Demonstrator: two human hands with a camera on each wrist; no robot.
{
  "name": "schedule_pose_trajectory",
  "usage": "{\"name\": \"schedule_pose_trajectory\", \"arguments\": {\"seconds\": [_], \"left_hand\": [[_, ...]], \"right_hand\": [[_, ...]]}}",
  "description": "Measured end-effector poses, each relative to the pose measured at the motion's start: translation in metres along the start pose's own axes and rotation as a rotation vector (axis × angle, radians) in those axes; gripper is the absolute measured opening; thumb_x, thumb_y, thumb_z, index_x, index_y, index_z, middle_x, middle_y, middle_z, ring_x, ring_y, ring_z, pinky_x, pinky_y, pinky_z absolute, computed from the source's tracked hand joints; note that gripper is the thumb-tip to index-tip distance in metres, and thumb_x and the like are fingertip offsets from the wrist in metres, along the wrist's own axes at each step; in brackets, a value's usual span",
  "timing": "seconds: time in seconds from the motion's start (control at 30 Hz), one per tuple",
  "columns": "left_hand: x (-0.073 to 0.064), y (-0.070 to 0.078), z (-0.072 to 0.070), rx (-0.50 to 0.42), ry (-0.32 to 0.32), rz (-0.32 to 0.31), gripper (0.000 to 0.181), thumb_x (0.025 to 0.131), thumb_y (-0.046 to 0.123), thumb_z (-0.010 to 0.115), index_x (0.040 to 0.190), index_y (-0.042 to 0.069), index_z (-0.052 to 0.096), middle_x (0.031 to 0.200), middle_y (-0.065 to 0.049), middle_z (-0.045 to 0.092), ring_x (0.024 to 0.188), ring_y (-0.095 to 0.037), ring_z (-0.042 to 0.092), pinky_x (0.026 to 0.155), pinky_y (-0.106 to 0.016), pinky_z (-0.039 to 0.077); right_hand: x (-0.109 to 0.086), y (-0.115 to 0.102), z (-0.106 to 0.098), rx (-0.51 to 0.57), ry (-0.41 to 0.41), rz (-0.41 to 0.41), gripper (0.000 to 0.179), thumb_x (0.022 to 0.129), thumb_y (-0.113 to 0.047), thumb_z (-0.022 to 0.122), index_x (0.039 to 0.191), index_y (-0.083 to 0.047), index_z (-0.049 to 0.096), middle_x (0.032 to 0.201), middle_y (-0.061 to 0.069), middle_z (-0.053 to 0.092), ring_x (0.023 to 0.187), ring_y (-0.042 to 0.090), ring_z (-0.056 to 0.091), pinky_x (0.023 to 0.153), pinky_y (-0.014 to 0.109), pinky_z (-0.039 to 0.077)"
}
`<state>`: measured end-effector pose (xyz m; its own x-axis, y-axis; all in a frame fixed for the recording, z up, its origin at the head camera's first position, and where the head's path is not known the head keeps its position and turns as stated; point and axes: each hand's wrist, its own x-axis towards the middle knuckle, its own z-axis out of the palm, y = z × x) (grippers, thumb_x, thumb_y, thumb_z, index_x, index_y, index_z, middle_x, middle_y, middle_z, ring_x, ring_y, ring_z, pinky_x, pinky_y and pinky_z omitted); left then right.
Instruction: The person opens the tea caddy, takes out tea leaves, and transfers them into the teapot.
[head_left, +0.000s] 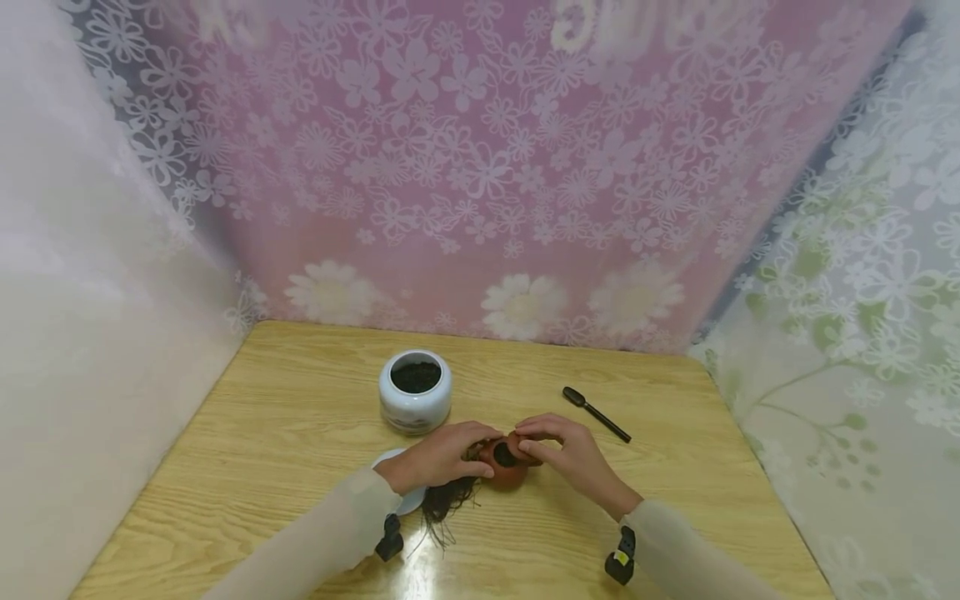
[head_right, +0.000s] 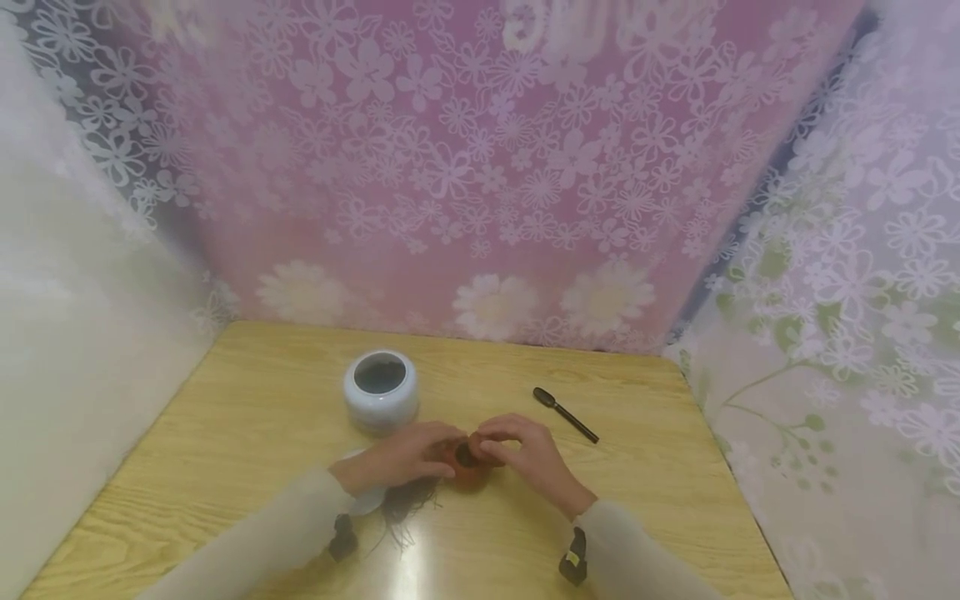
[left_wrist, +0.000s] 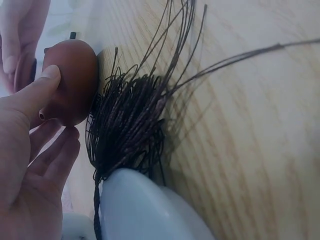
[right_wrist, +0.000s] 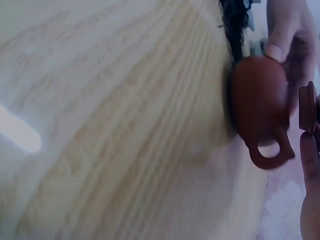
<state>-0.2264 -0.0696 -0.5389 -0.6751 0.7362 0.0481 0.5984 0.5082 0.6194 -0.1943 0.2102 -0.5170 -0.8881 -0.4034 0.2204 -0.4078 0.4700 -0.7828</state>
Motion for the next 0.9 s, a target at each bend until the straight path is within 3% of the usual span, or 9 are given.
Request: {"name": "schedule_pose_trajectory", "arguments": {"seconds": [0.4, 0.7, 0.9], "left_hand": [[0.000, 0.000, 0.001, -0.020, 0.008, 0.015, 0.054, 0.105, 0.036, 0.075, 0.156, 0.022, 0.061, 0.148, 0.004, 0.067, 0.133, -0.012, 0.065, 0.107, -0.033, 0.057], [0.000, -0.003, 0.001, -0.020, 0.026, 0.009, 0.057, 0.104, 0.040, 0.076, 0.155, 0.020, 0.062, 0.145, 0.004, 0.070, 0.128, -0.010, 0.066, 0.103, -0.030, 0.058], [0.000, -0.004, 0.001, -0.018, 0.022, 0.001, 0.059, 0.104, 0.040, 0.076, 0.156, 0.018, 0.061, 0.146, 0.002, 0.070, 0.129, -0.011, 0.067, 0.104, -0.031, 0.058]], "right_hand": [[0.003, 0.004, 0.024, 0.042, -0.024, -0.002, 0.025, 0.103, -0.023, 0.078, 0.127, -0.017, 0.082, 0.132, 0.005, 0.076, 0.120, 0.026, 0.073, 0.095, 0.031, 0.065], [0.003, 0.000, 0.029, -0.084, 0.010, -0.003, 0.024, 0.101, -0.024, 0.080, 0.125, -0.020, 0.083, 0.134, 0.002, 0.076, 0.124, 0.029, 0.072, 0.093, 0.032, 0.066], [0.003, -0.001, 0.030, -0.139, 0.021, -0.027, 0.025, 0.101, -0.025, 0.081, 0.125, -0.021, 0.083, 0.132, 0.000, 0.077, 0.123, 0.026, 0.071, 0.095, 0.039, 0.067]]}}
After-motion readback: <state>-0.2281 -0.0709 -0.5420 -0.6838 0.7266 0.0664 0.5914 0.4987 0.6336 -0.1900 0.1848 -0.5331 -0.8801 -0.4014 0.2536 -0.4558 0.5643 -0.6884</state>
